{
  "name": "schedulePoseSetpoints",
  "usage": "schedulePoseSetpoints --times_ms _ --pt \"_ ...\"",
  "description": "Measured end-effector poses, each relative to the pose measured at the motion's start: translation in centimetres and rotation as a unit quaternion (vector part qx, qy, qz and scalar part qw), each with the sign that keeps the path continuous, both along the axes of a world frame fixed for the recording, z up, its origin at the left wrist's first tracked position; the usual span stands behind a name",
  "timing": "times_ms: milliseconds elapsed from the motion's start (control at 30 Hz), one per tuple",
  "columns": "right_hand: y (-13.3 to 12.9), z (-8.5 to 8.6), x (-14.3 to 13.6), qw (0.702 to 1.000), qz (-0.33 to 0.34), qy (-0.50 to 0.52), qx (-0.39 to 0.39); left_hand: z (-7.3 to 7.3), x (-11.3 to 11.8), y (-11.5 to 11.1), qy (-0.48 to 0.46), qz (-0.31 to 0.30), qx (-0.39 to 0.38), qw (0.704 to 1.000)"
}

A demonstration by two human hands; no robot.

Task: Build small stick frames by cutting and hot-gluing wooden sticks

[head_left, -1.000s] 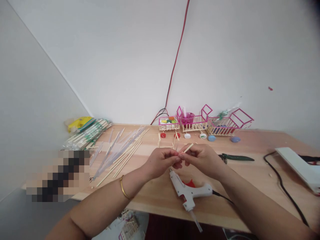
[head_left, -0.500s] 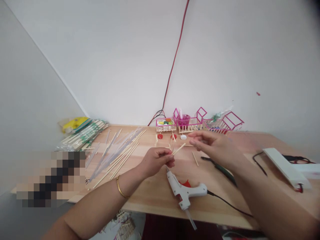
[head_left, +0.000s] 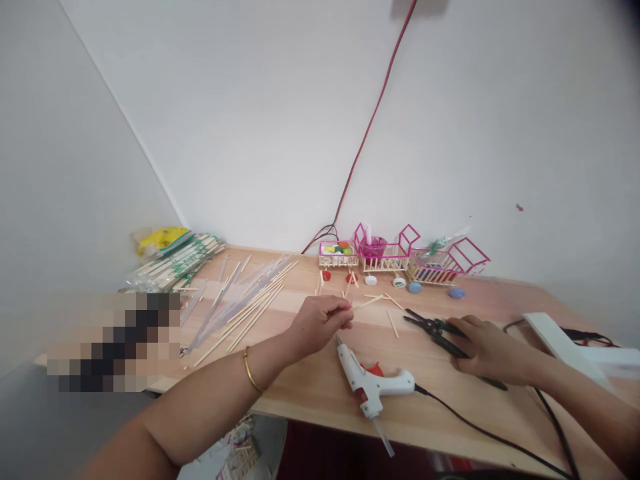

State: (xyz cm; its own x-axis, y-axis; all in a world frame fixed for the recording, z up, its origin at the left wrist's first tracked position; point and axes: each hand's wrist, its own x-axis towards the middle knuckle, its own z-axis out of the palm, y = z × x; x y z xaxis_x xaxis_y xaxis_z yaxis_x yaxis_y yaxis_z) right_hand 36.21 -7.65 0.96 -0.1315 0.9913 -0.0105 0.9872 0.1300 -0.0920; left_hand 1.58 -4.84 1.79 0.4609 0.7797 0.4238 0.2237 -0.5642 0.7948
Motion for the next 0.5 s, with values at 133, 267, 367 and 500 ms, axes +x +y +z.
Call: schedulePoseSetpoints --times_ms 133,267,367,500 --pt "-0.3 -0.2 -0.7 0.999 -0.007 0.033 0.015 0.0 -0.2 0.1 0.026 0.026 0.074 0.997" --pt "-2.6 0.6 -2.7 0.985 -0.048 0.141 0.082 -0.2 -0.1 -0.1 0.022 0.052 0.129 0.990" --pt "-4.8 1.4 -5.8 0.977 -0.002 0.190 0.096 -0.2 0.0 -0.4 0.002 0.062 0.156 0.986" --pt "-5.8 2.0 -10.4 0.972 0.062 0.214 0.070 0.0 0.0 -0.7 -0.018 0.070 0.188 0.980"
